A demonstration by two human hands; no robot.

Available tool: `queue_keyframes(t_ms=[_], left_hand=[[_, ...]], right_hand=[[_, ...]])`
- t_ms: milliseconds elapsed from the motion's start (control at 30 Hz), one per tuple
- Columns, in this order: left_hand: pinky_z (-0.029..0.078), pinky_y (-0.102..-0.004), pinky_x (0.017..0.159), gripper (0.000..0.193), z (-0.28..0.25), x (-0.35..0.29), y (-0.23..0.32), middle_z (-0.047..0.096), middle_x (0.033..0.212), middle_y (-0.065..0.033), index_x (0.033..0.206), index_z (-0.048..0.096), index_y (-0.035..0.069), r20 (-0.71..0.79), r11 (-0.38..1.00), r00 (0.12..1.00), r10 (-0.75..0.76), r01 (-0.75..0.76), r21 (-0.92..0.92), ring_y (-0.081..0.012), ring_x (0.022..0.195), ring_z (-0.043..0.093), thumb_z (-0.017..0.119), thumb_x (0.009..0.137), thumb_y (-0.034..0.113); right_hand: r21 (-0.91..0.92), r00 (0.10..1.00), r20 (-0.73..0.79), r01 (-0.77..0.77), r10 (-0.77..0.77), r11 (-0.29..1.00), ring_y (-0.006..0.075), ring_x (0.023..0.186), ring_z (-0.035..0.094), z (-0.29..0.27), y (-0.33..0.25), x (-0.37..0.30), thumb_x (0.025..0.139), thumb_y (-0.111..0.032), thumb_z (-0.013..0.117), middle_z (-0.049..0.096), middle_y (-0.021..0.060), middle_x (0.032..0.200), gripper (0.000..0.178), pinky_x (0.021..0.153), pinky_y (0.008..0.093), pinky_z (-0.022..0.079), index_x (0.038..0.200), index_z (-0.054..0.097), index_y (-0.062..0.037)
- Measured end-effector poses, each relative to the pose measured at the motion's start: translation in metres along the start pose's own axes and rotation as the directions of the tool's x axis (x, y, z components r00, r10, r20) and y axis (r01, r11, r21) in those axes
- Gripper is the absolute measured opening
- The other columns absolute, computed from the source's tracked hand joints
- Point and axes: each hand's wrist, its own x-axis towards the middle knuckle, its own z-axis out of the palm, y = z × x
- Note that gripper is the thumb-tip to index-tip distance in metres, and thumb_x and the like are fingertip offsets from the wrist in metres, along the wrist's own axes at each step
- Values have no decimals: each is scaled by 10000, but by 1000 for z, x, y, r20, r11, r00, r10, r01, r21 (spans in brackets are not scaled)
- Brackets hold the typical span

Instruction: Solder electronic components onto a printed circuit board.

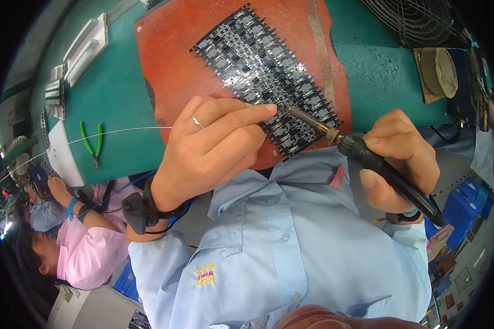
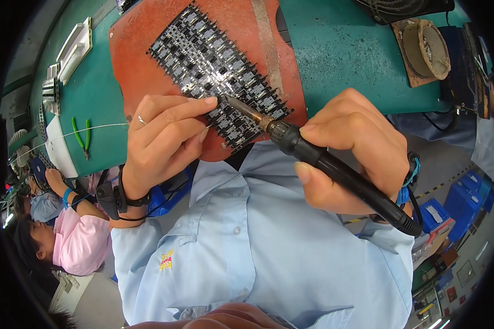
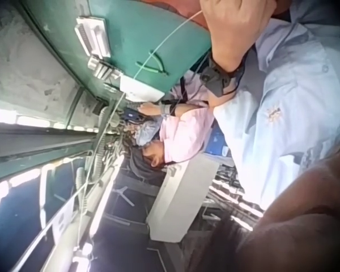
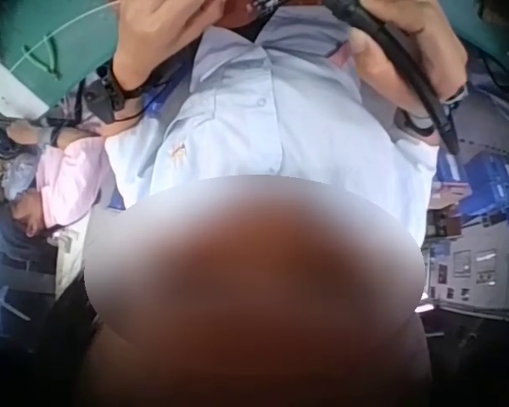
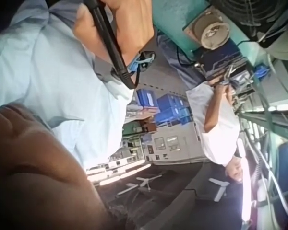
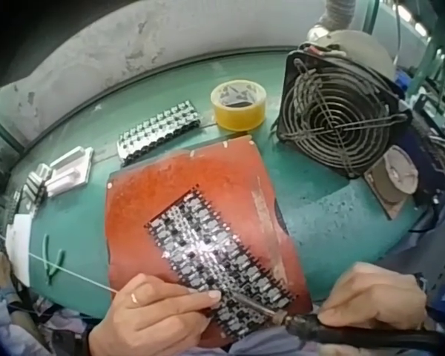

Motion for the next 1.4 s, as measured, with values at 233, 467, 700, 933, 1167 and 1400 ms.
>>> queue_keyframes(t_ms=[233,467,700,933,1167,1400], left_hand=[[464,-326,669,203,-15,1,4,680,903,-51,832,634,62,-38,996,996,-76,78,38,-228,796,636,746,676,-4],[452,-345,586,163,-22,-4,17,599,790,-69,852,647,50,-10,947,947,-320,320,-14,-254,694,598,763,750,0],[424,-355,528,211,-8,9,13,530,750,-70,875,661,37,-58,992,991,-123,121,-37,-241,606,532,747,686,-2],[442,-332,568,212,-10,14,13,572,777,-82,913,689,13,37,992,992,-120,121,-27,-232,681,580,750,718,-40],[436,-348,565,200,-4,16,9,543,765,-77,892,675,30,22,994,994,-104,104,-38,-242,663,559,745,710,-10],[432,-367,580,184,1,22,4,490,757,-52,844,632,65,11,996,996,-85,86,-18,-244,655,533,728,692,27]], right_hand=[[-3,999,-19,30,-30,1000,247,656,596,-2,0,-2,775,-119,765,655,152,770,282,597,331,478,938,609,51],[43,989,-139,59,-53,997,236,663,592,0,3,-19,777,-142,787,661,157,782,314,590,318,464,951,611,51],[13,994,-106,32,-31,999,241,673,598,3,-1,-24,782,-144,792,660,162,783,315,601,323,472,956,616,52],[20,998,-57,24,-23,1000,257,699,610,2,-1,-23,773,-109,774,663,168,807,303,619,336,486,975,623,60],[18,1000,0,-10,10,1000,271,723,614,0,-3,-22,761,-87,766,666,176,840,306,637,350,493,986,624,63],[-2,998,49,-25,25,1000,288,735,618,-4,-8,-19,750,-55,758,665,178,868,310,655,365,499,1003,627,67]])
